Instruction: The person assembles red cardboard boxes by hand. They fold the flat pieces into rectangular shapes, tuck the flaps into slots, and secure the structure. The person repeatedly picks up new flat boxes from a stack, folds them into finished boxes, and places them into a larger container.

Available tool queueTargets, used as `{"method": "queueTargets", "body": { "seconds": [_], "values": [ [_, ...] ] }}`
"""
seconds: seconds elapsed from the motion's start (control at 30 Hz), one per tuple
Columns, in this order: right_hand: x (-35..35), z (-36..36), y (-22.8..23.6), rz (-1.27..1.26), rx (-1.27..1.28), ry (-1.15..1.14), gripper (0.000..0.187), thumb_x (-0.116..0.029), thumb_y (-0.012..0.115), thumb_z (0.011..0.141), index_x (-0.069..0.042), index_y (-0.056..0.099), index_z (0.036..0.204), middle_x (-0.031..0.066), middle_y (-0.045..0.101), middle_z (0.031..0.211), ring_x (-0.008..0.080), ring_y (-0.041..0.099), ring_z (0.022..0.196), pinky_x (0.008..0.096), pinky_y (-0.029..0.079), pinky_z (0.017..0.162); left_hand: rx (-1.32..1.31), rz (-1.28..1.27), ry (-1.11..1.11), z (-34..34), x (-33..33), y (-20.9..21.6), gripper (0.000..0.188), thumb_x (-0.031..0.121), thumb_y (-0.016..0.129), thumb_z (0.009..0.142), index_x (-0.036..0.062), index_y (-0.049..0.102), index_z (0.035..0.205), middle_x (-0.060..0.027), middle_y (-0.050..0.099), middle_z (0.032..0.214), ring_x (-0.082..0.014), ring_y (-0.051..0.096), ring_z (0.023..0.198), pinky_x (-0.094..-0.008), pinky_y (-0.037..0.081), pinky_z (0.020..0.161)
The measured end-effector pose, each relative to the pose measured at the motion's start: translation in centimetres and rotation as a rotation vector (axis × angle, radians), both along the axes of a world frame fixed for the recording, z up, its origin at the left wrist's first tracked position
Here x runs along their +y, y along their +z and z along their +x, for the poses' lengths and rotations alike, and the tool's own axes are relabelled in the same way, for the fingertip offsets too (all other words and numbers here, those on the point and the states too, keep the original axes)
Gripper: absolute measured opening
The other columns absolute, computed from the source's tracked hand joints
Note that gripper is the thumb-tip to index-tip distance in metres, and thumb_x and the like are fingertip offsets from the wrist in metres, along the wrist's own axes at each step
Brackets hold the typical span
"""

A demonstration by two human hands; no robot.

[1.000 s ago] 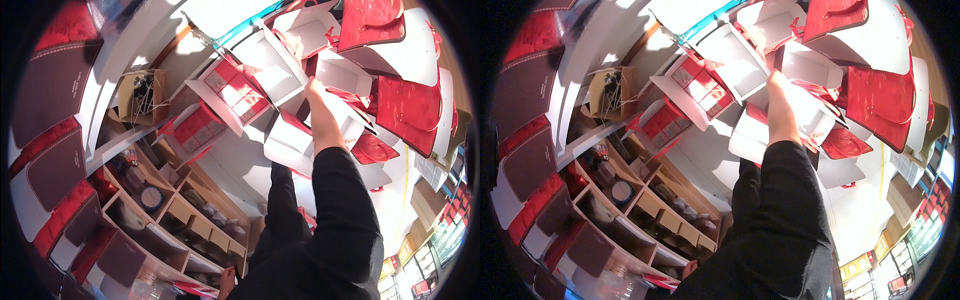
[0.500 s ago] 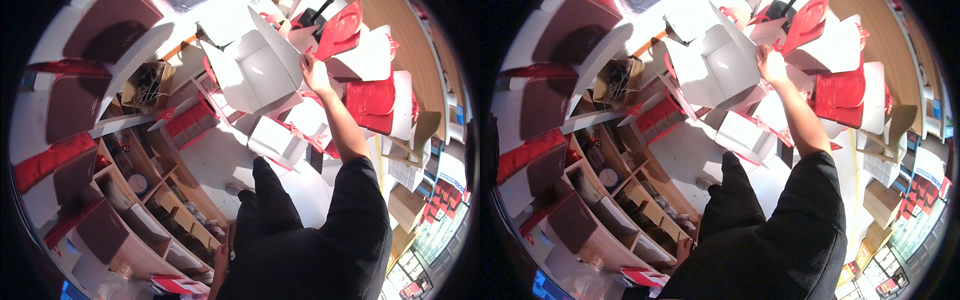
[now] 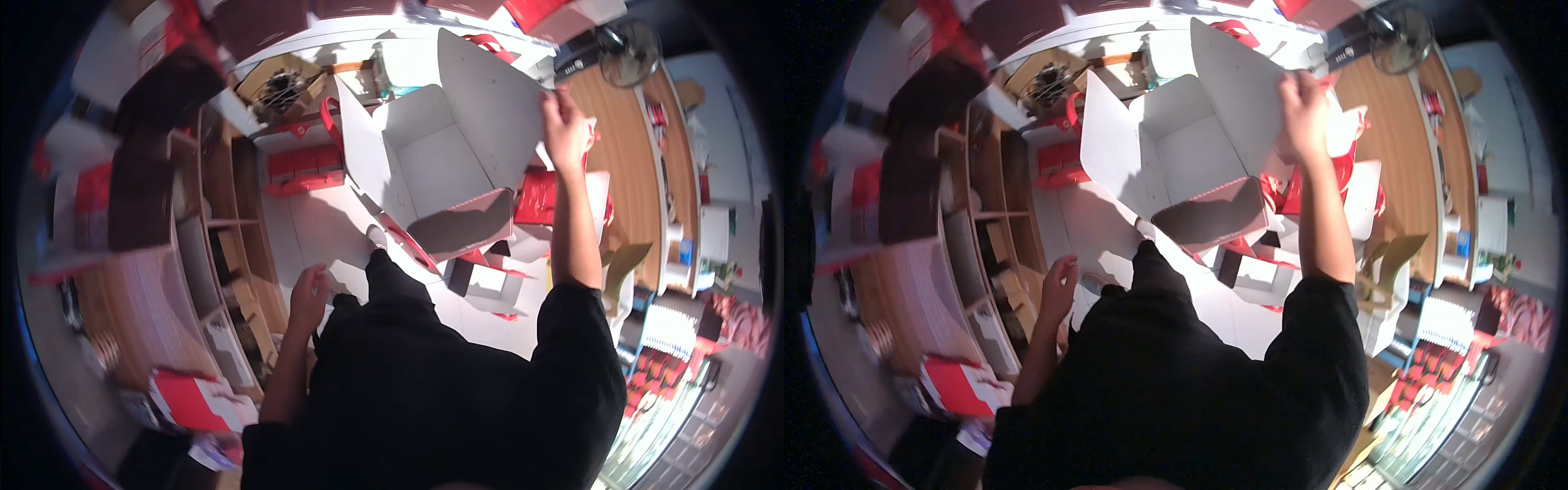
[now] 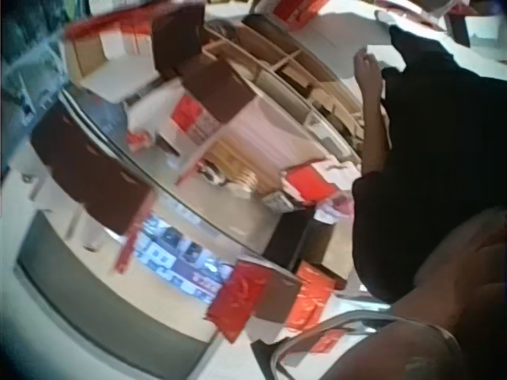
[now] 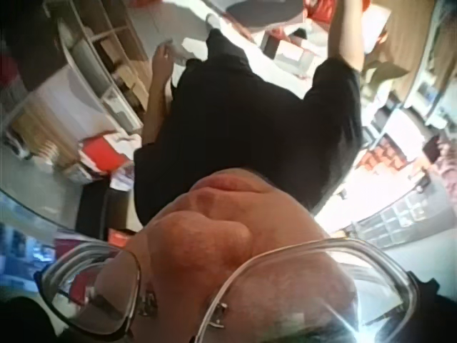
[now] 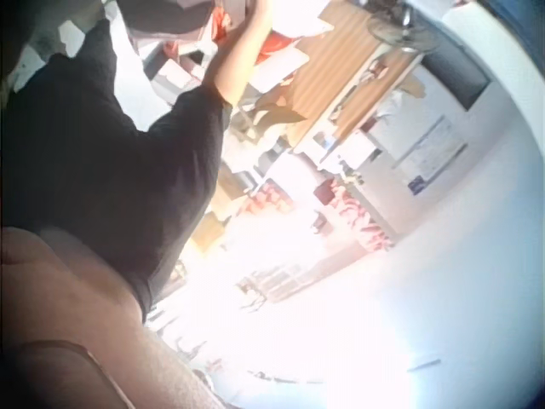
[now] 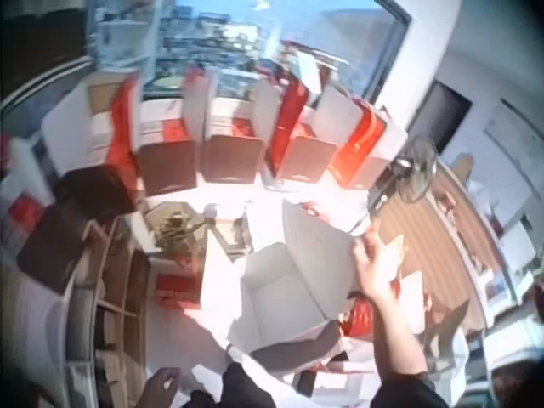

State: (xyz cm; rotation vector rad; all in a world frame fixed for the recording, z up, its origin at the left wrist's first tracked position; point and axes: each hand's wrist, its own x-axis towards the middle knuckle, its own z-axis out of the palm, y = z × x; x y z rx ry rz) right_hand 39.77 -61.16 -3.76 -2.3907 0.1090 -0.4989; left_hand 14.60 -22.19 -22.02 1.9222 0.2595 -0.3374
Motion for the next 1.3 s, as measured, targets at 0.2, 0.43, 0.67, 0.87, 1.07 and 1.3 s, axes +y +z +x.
{"method": "queueTargets", "body": {
  "seconds": [0.2,0.43,0.67,0.87,1.07,1.3],
  "values": [
    [0.1,-3.1,6.0,0.663,-0.181,0.26,0.019,-0.014,0.051,0.092,0.002,0.061,0.095,0.0024,0.062,0.083,0.0085,0.057,0.075,0.0199,0.045,0.066,-0.059,-0.306,0.106,-2.3,0.8,-0.7,0.038,0.021,0.055,0.09,0.0024,0.048,0.122,-0.0131,0.057,0.114,-0.0241,0.056,0.104,-0.0322,0.043,0.091],
    [5.2,-5.8,10.5,0.741,-0.283,0.328,0.017,-0.016,0.053,0.09,0.0,0.059,0.093,0.0022,0.058,0.086,0.0119,0.054,0.081,0.0265,0.044,0.074,0.036,-0.95,0.4,-0.5,1.8,3.5,0.059,0.045,0.043,0.093,0.0112,0.028,0.138,-0.0072,0.044,0.133,-0.0201,0.043,0.121,-0.0406,0.034,0.099],
    [7.8,-5.5,10.6,1.081,-0.059,0.585,0.039,-0.029,0.056,0.088,0.001,0.052,0.112,0.0111,0.057,0.109,0.0222,0.054,0.101,0.038,0.044,0.089,-0.102,-1.062,0.409,-3.1,2.4,4.0,0.047,0.018,0.053,0.092,0.0177,0.03,0.133,-0.0019,0.047,0.125,-0.0184,0.049,0.111,-0.0407,0.044,0.09],
    [17.0,-4.2,8.4,1.125,-0.09,0.84,0.048,-0.031,0.056,0.088,0.001,0.048,0.122,0.0152,0.051,0.123,0.029,0.048,0.114,0.0447,0.038,0.099,-0.148,-1.162,0.533,-7.4,1.9,-2.3,0.054,0.014,0.058,0.088,0.0205,0.027,0.132,0.0002,0.049,0.122,-0.0164,0.048,0.113,-0.0352,0.044,0.085],
    [28.8,-3.3,5.8,1.201,0.169,1.112,0.039,-0.031,0.055,0.09,-0.005,0.051,0.118,0.009,0.054,0.121,0.0237,0.049,0.115,0.0421,0.037,0.099,-0.374,-1.081,0.828,-12.9,5.8,-3.0,0.047,0.021,0.055,0.089,0.0211,0.031,0.13,0.0009,0.049,0.121,-0.0161,0.049,0.112,-0.0357,0.043,0.086],
    [42.5,-12.1,3.8,1.185,0.197,0.981,0.016,-0.019,0.057,0.09,-0.005,0.058,0.098,0.001,0.058,0.091,0.01,0.051,0.085,0.0253,0.041,0.079,-0.448,-1.033,1.207,-18.7,10.0,-3.2,0.041,0.036,0.053,0.089,0.0216,0.038,0.124,0.0017,0.051,0.12,-0.016,0.05,0.109,-0.037,0.041,0.086]
  ]
}}
